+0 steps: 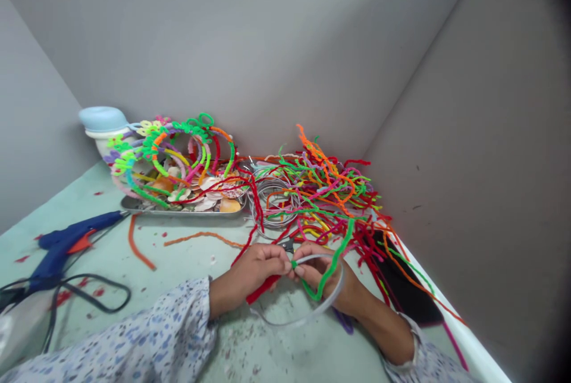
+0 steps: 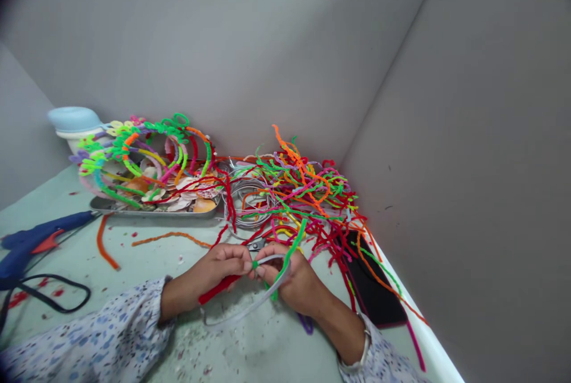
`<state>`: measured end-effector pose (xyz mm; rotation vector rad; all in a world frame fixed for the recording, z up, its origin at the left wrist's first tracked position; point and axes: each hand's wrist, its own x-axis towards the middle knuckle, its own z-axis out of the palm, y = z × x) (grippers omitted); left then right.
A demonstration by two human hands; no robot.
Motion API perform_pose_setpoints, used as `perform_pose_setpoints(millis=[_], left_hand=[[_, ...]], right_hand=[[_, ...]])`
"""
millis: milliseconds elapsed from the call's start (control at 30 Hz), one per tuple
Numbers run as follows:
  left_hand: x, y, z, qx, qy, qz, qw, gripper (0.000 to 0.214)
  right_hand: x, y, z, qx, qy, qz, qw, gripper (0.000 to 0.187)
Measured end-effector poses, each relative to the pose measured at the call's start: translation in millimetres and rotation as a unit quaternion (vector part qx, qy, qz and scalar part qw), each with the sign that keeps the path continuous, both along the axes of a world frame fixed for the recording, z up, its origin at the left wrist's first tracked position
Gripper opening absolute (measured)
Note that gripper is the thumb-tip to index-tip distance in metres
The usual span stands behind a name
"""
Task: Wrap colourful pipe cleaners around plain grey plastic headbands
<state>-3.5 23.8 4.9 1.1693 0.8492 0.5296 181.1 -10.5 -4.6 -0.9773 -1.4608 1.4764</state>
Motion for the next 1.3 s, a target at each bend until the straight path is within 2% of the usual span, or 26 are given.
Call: perform_pose_setpoints(millis=[167, 333, 500, 667, 800, 1033, 1300], left_hand=[[-1.6, 2.4, -0.1, -0.016, -0.019, -0.012, 1.000, 0.015], [-2.1, 3.5, -0.7, -0.046, -0.037, -0.015, 0.998, 0.012], [-3.3, 6.5, -3.2, -0.058, -0.049, -0.021, 0.997, 0.010], [-8.2, 9.8, -7.8, -0.057, -0.030, -0.043, 0.997, 0.015], [-10.5, 11.4, -10.5, -0.060, -0.033, -0.056, 0.996, 0.015], [-8.3, 10.4, -1.9, -0.064, -0.034, -0.060, 0.996, 0.021], [-8.9, 9.9, -0.6, -0.070, -0.035, -0.070, 0.994, 0.019]], right_hand=[[-2.0, -0.3, 3.0, 0.032, -0.033, -0.020, 0.999, 0.013], [1.2, 1.8, -5.0, 0.082, -0.081, -0.037, 0.993, 0.008], [2.5, 3.8, -9.9, 0.128, -0.084, -0.043, 0.987, 0.010], [1.1, 2.2, -4.1, 0.126, -0.080, -0.010, 0.989, 0.010], [0.9, 1.1, -2.3, 0.132, -0.091, -0.013, 0.987, 0.009], [1.3, 1.5, -4.5, 0.125, -0.113, -0.023, 0.986, 0.013], [2.4, 1.5, -2.8, 0.170, -0.128, -0.018, 0.977, 0.013]])
